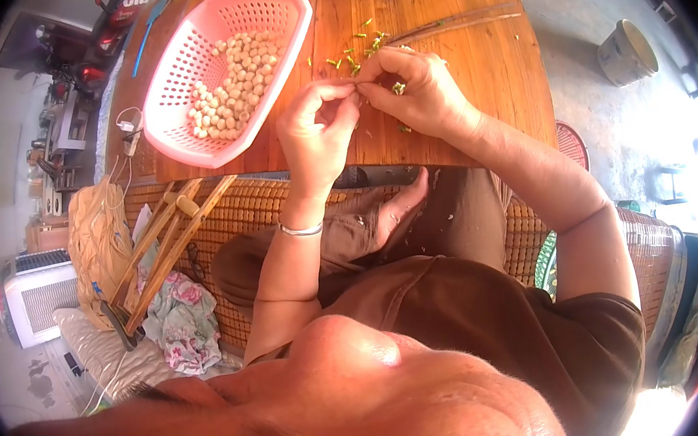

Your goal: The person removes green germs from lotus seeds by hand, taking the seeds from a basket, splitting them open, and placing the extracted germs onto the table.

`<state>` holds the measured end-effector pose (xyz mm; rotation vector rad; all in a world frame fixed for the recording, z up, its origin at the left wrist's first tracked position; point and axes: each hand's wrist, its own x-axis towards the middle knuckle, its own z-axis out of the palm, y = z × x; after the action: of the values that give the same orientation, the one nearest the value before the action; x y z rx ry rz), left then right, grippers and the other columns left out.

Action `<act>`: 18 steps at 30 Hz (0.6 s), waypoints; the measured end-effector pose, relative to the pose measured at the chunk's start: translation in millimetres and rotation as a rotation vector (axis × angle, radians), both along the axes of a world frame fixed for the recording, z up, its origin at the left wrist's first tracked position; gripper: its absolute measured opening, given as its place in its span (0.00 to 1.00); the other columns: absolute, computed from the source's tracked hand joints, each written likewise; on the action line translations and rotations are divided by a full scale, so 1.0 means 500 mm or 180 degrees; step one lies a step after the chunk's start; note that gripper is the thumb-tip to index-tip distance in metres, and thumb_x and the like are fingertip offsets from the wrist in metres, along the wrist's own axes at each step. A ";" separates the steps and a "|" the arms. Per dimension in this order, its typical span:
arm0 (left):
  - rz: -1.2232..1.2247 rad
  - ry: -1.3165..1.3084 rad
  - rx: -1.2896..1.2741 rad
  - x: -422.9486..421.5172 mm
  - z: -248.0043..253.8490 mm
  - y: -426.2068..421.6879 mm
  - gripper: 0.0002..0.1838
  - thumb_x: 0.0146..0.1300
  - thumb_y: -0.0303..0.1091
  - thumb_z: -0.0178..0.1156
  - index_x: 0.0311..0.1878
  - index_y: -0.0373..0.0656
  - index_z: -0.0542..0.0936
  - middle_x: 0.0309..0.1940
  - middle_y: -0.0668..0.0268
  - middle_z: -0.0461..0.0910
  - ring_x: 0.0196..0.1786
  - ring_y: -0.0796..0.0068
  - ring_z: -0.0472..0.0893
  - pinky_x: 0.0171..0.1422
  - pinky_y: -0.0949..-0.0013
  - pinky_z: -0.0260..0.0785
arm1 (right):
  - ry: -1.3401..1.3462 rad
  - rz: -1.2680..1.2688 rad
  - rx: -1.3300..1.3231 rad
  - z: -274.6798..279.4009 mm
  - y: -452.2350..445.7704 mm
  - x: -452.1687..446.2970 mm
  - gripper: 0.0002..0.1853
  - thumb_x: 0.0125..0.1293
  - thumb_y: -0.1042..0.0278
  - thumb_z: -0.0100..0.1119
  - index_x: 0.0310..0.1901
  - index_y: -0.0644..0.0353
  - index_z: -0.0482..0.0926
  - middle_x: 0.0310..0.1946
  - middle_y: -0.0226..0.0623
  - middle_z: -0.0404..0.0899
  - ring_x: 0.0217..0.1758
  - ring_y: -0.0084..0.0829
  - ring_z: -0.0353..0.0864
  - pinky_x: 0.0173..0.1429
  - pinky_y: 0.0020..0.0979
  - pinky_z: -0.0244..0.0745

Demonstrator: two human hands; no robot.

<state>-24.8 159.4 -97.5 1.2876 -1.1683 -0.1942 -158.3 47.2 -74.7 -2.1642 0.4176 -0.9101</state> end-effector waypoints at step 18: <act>-0.0301 0.0565 0.0236 0.008 -0.001 0.009 0.04 0.58 0.19 0.64 0.36 0.37 0.81 0.33 0.68 0.83 0.34 0.83 0.81 0.36 0.78 0.74 | 0.0004 0.0470 0.1636 -0.009 -0.005 -0.005 0.03 0.66 0.73 0.62 0.40 0.61 0.80 0.32 0.24 0.82 0.37 0.13 0.79 0.44 0.20 0.76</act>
<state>-20.5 163.8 -98.1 1.2536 -1.0785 -0.4163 -161.0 44.9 -79.1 -1.6986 0.4311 -0.6343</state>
